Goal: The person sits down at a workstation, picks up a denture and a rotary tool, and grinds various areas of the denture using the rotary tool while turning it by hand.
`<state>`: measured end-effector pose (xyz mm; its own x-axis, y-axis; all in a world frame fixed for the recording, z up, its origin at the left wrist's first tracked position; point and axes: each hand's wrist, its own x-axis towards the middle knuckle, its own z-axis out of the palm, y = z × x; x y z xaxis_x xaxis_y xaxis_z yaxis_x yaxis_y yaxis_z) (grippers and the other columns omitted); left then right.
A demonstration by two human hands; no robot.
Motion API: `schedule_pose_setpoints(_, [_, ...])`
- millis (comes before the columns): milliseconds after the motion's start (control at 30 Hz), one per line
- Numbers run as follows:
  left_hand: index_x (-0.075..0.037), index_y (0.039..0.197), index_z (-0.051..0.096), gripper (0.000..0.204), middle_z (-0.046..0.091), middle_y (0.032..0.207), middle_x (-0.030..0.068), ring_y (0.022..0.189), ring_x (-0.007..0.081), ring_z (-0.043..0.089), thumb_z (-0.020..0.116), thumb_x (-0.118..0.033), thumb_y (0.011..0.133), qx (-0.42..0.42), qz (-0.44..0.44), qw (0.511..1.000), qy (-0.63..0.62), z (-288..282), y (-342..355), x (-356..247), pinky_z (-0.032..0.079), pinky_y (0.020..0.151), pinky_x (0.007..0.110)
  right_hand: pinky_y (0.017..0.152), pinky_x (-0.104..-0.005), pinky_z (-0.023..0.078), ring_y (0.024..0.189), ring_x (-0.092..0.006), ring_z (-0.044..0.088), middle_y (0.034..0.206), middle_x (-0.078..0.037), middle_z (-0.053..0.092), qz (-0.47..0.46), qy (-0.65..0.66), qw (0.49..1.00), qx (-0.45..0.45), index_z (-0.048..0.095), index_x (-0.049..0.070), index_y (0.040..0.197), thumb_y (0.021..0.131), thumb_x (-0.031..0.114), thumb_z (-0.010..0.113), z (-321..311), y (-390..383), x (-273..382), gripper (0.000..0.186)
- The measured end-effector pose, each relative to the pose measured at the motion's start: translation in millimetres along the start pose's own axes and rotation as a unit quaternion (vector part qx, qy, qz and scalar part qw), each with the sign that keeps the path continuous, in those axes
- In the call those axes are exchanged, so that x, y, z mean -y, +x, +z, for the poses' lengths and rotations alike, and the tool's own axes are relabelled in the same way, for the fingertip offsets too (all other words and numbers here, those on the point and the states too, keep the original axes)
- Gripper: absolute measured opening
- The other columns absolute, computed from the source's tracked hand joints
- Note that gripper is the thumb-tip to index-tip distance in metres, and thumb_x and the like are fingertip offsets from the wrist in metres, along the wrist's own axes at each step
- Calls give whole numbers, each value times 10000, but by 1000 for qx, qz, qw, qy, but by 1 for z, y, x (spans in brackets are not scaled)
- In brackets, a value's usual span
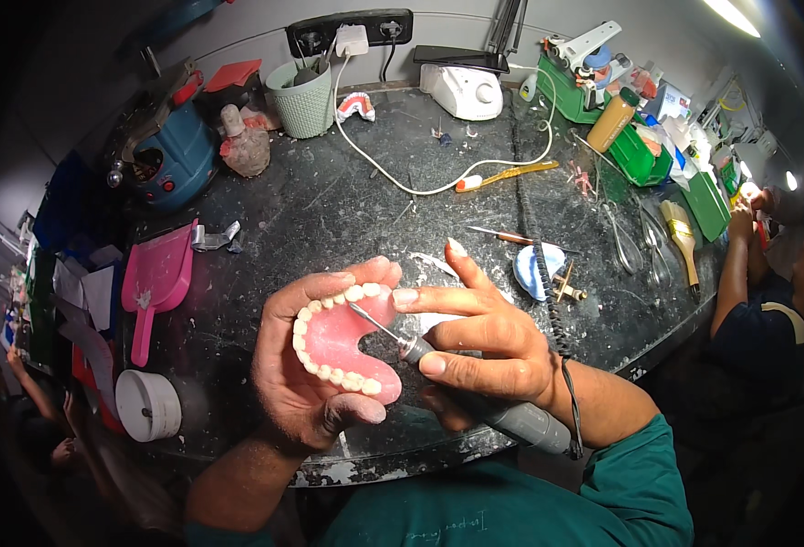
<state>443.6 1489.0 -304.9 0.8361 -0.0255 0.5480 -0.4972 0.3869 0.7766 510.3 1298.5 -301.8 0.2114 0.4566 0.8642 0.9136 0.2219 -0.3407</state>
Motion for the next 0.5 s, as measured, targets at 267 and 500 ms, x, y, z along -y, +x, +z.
schedule_pose_setpoints(267, [25, 1368, 334, 940, 448, 1409, 286, 1332, 372, 463, 886, -332, 696, -8, -7, 1000, -12, 3, -1, -2, 380, 1125, 485, 1102, -662, 290, 1131, -394, 646, 931, -93, 597, -4, 9, 1000, 12, 654, 44, 1063, 767, 76, 800, -5, 3, 0, 332])
schedule_pose_setpoints(500, [49, 1366, 328, 973, 453, 1390, 293, 1311, 386, 480, 843, -458, 715, -22, -22, 998, 47, 3, 0, -3, 392, 1114, 491, 1107, -661, 287, 1130, -389, 647, 928, -84, 602, 0, 25, 1000, -3, 654, 48, 1073, 766, 110, 812, -4, 2, -1, 351])
